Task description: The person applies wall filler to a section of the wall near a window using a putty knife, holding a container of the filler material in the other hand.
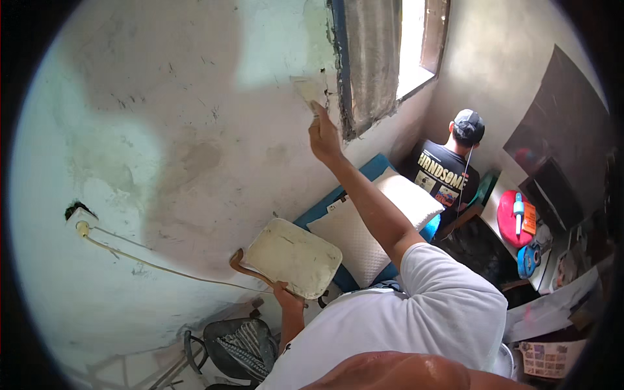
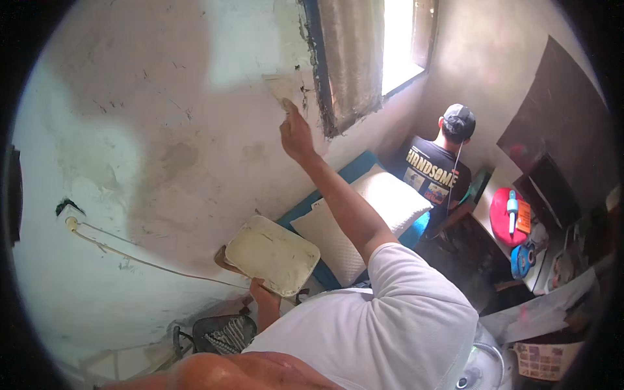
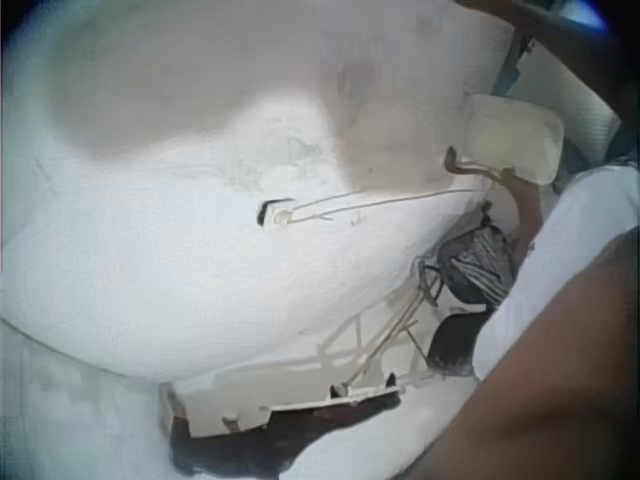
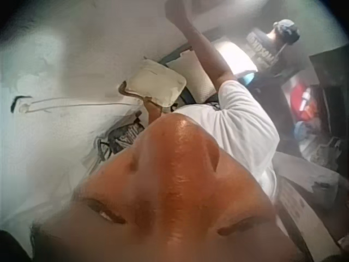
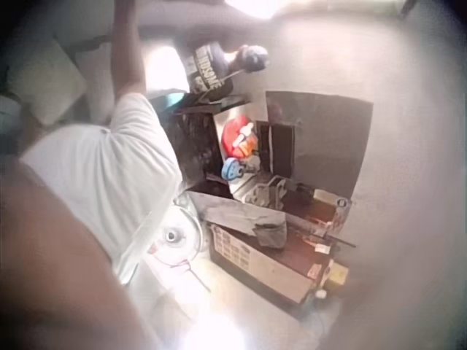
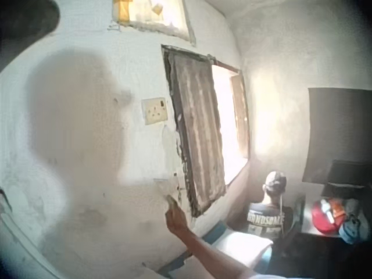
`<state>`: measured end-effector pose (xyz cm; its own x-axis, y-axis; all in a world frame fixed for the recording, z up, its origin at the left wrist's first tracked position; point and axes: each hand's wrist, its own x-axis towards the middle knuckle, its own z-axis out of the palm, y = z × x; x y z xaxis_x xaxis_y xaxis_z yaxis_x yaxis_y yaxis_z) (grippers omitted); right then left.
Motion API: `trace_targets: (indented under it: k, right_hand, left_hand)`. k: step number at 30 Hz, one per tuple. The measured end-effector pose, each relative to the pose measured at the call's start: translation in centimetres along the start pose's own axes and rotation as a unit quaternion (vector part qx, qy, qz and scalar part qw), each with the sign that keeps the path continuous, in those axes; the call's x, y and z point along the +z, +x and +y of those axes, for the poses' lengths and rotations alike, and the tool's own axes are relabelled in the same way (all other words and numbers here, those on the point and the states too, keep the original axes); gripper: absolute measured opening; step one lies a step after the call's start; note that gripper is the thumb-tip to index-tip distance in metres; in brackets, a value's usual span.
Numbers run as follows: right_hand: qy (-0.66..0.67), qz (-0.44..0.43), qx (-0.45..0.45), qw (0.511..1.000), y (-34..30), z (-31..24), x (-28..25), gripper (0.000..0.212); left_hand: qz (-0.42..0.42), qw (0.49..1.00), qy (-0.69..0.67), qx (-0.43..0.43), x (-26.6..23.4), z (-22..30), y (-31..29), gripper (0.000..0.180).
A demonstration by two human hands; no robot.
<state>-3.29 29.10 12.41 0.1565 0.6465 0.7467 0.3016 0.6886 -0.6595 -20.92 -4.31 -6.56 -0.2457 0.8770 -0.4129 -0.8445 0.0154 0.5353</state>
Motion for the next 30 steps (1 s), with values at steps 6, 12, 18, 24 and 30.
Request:
trace_targets:
  k: [6, 12, 18, 24, 30]
  right_hand:
    - [-0.109, 0.022, -0.069, 0.991, 1.3, 4.0, -1.1, 0.039]
    - [-0.134, -0.004, -0.097, 0.986, 2.5, 5.4, -0.1, 0.041]
    - [-0.09, 0.031, -0.125, 0.988, 4.8, 4.4, 0.9, 0.041]
    - [-0.057, 0.04, -0.129, 0.989, 6.4, 4.3, 1.3, 0.041]
    - [-0.078, 0.049, -0.139, 0.986, 8.3, 3.4, 0.9, 0.042]
  left_hand:
    - [-0.006, 0.992, 0.108, 0.062, -0.5, -1.1, -0.6, 0.068]
    - [0.011, 0.998, -0.041, 0.051, 1.9, -3.0, -1.6, 0.064]
    - [-0.013, 0.887, 0.383, 0.259, 0.3, -4.9, -0.9, 0.041]
    - [-0.023, 0.848, 0.465, 0.254, 3.6, -3.9, -0.9, 0.039]
    - [0.031, 0.996, 0.02, 0.086, 4.6, -4.3, -0.4, 0.06]
